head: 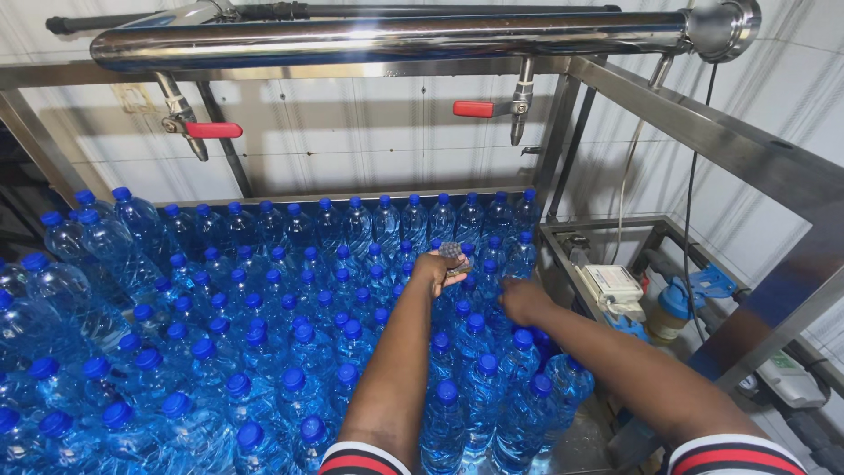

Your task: The person applies small rectangular stickers to the necks of numerous blue plastic water bottles arranged on a metal tray. The person picks up stickers from a small stack and places them one by one onto the bottles.

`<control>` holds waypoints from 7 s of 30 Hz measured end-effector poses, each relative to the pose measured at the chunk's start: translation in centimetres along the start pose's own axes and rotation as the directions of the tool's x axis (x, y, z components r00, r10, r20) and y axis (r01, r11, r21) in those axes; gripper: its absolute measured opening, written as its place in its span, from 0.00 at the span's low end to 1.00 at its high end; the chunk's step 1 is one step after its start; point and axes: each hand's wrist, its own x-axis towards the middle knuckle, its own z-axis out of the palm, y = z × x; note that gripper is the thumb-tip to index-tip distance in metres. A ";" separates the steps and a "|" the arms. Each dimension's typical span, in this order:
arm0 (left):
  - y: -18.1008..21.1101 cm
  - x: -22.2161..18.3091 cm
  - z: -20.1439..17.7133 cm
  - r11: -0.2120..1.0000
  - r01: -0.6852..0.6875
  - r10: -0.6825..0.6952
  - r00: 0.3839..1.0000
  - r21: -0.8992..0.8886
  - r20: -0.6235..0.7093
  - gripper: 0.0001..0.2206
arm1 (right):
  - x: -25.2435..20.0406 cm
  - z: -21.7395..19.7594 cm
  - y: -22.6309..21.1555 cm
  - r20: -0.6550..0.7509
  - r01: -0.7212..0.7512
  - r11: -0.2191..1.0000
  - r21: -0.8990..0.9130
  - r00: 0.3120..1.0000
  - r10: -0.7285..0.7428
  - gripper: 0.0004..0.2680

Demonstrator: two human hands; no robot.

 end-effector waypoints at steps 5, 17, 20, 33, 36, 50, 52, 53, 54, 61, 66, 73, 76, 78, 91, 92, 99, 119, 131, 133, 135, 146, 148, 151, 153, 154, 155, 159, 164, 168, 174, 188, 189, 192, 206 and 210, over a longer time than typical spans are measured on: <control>0.6 -0.7 0.3 1.000 -0.018 0.018 1.000 0.002 -0.017 0.20 | -0.2 0.9 0.8 0.380 -0.105 0.968 0.227 0.925 0.011 0.29; -0.8 -2.0 1.5 0.996 0.018 -0.018 1.000 0.092 -0.001 0.22 | -1.7 -9.8 -3.2 0.042 -0.075 0.165 0.983 0.979 0.200 0.18; -0.3 -3.0 2.6 0.995 0.030 -0.032 0.999 0.097 0.023 0.20 | 0.5 -7.9 -3.6 0.012 -0.032 0.081 0.996 0.971 0.238 0.11; -0.1 -3.3 1.2 0.997 0.045 -0.049 0.997 0.069 0.057 0.19 | -0.8 -10.6 -5.2 0.049 -0.066 0.062 0.996 0.967 0.250 0.05; 0.0 -3.0 0.7 0.995 0.041 -0.046 0.998 0.094 0.053 0.19 | -0.6 -10.0 -5.2 0.062 -0.097 0.106 0.990 0.954 0.292 0.04; 0.6 -0.7 -2.0 0.963 0.028 -0.009 0.997 0.269 -0.071 0.20 | -3.0 -15.1 -6.1 0.288 -0.305 0.127 0.944 0.947 0.140 0.08; 2.1 -2.3 -1.7 0.964 0.039 -0.022 0.997 0.264 -0.069 0.19 | -0.3 -9.6 -4.6 0.252 -0.296 0.531 0.794 0.955 0.156 0.07; 3.0 -3.1 -1.5 0.964 0.051 -0.036 0.997 0.262 -0.065 0.18 | 1.1 -6.9 -3.9 0.210 -0.243 0.833 0.496 0.965 0.157 0.07; 2.6 -2.0 -1.6 0.964 0.049 -0.032 0.997 0.261 -0.066 0.18 | 2.2 -4.5 -3.8 0.208 -0.240 0.834 0.496 0.966 0.155 0.07; 3.0 -2.6 -2.3 0.984 0.018 -0.018 1.000 0.179 0.000 0.21 | 6.1 2.9 -4.6 0.088 -0.056 0.888 0.456 0.996 0.018 0.06; 2.4 -1.2 -2.3 0.992 0.007 -0.010 1.000 0.123 0.025 0.21 | 3.4 -4.7 -6.2 0.002 0.051 0.895 0.443 0.998 -0.058 0.08; 2.0 0.0 -2.3 0.995 0.000 -0.003 1.000 0.103 0.029 0.20 | 3.9 -4.7 -5.7 0.125 0.158 0.903 0.400 0.967 -0.224 0.15; 2.2 0.0 -1.8 0.993 0.002 -0.005 1.000 0.114 0.022 0.20 | 4.9 -1.8 -5.8 0.114 0.191 0.929 0.316 0.965 -0.237 0.15; 1.8 0.5 -1.8 0.992 0.004 -0.005 1.000 0.125 0.013 0.20 | 4.7 -1.9 -6.2 0.087 0.220 0.933 0.283 0.963 -0.253 0.15; 0.9 0.8 -1.0 0.998 0.000 -0.004 0.997 0.062 0.077 0.19 | 2.9 -2.7 2.6 0.233 -0.076 0.997 0.034 0.970 0.066 0.11; 0.5 1.1 -0.7 0.998 0.011 -0.015 0.996 0.055 0.090 0.19 | 2.9 -2.4 2.6 0.276 -0.123 0.991 0.056 0.956 0.103 0.11; 1.5 -1.7 1.5 0.997 0.005 -0.014 0.993 0.083 0.119 0.24 | 1.2 -8.4 -0.6 0.176 -0.124 0.971 0.203 0.980 0.088 0.14; 0.4 -7.5 3.2 0.999 0.028 -0.034 0.970 0.030 0.240 0.22 | -4.9 -13.0 -7.8 -0.088 -0.110 0.314 0.943 0.828 0.553 0.06; -2.4 -11.3 1.3 0.987 0.043 -0.079 0.968 0.155 0.238 0.20 | -8.8 -10.8 -12.1 -0.146 -0.296 0.433 0.852 0.658 0.739 0.01; -3.3 -11.8 0.5 0.975 0.037 -0.085 0.974 0.219 0.212 0.19 | -11.5 -14.7 -16.0 0.085 -0.236 0.124 0.964 0.711 0.698 0.05; -3.5 -12.4 0.0 0.960 0.021 -0.077 0.979 0.280 0.189 0.18 | -13.1 -17.3 -18.3 0.269 -0.186 -0.200 0.962 0.770 0.579 0.10; -2.2 -12.9 -0.9 0.985 0.144 -0.157 0.976 0.093 0.152 0.17 | -10.9 -10.5 -12.8 -0.003 -0.595 0.736 0.323 0.777 0.629 0.09; -2.2 -12.6 -1.0 0.988 0.136 -0.146 0.976 0.072 0.159 0.19 | -9.7 -9.1 -12.1 -0.026 -0.522 0.761 0.386 0.818 0.574 0.07; -2.1 -12.1 -1.1 0.991 0.124 -0.130 0.976 0.045 0.173 0.22 | -7.8 -7.3 -12.1 -0.119 -0.438 0.790 0.430 0.839 0.530 0.06; -1.9 -11.9 -1.1 0.993 0.115 -0.117 0.978 0.023 0.171 0.24 | -7.5 -6.8 -12.2 -0.188 -0.422 0.812 0.404 0.830 0.525 0.09; -1.8 -11.9 -1.1 0.993 0.113 -0.116 0.976 0.024 0.186 0.23 | -7.7 -6.7 -12.3 -0.261 -0.391 0.846 0.362 0.829 0.495 0.08; -1.7 -12.0 -1.2 0.993 0.114 -0.117 0.973 0.027 0.200 0.22 | -8.0 -6.5 -12.5 -0.330 -0.364 0.875 0.319 0.823 0.462 0.08; -0.2 -13.5 -0.9 0.994 0.111 -0.113 0.968 0.024 0.225 0.21 | -12.6 -13.5 -17.5 -0.268 -0.070 0.947 0.315 0.950 0.159 0.10; -0.6 -14.5 -0.7 0.998 0.051 -0.058 0.976 0.036 0.211 0.18 | -13.1 -11.0 -15.1 -0.261 -0.019 0.555 0.831 0.869 0.421 0.18; -1.6 -15.3 -0.5 0.997 0.045 -0.062 0.957 0.066 0.284 0.20 | -13.1 -13.4 -16.9 -0.076 0.006 0.111 0.994 0.759 0.646 0.16; -3.2 -16.0 -0.5 0.993 0.059 -0.092 0.920 0.098 0.381 0.20 | -14.6 -14.3 -17.6 -0.022 -0.022 0.056 0.998 0.734 0.678 0.10; -5.2 -16.3 0.0 0.994 0.074 -0.100 0.905 0.079 0.414 0.20 | -16.4 -14.6 -18.7 -0.009 -0.214 0.192 0.958 0.647 0.763 0.08; -5.2 -16.4 0.1 0.994 0.075 -0.102 0.903 0.082 0.417 0.20 | -16.4 -14.5 -18.7 -0.009 -0.214 0.190 0.958 0.643 0.766 0.08; -5.4 -16.1 0.2 0.995 0.060 -0.088 0.905 0.079 0.417 0.22 | -16.4 -14.8 -18.8 -0.008 -0.229 0.191 0.954 0.621 0.784 0.05; -4.3 -19.1 1.0 0.942 -0.053 -0.076 0.928 0.331 0.364 0.17 | -19.8 -17.3 -17.3 0.242 -0.333 0.059 0.941 0.785 0.570 0.12; -6.0 -15.8 0.6 0.951 -0.021 -0.064 0.963 0.309 0.262 0.19 | -19.8 -16.2 -16.4 0.157 -0.517 0.276 0.810 0.645 0.748 0.06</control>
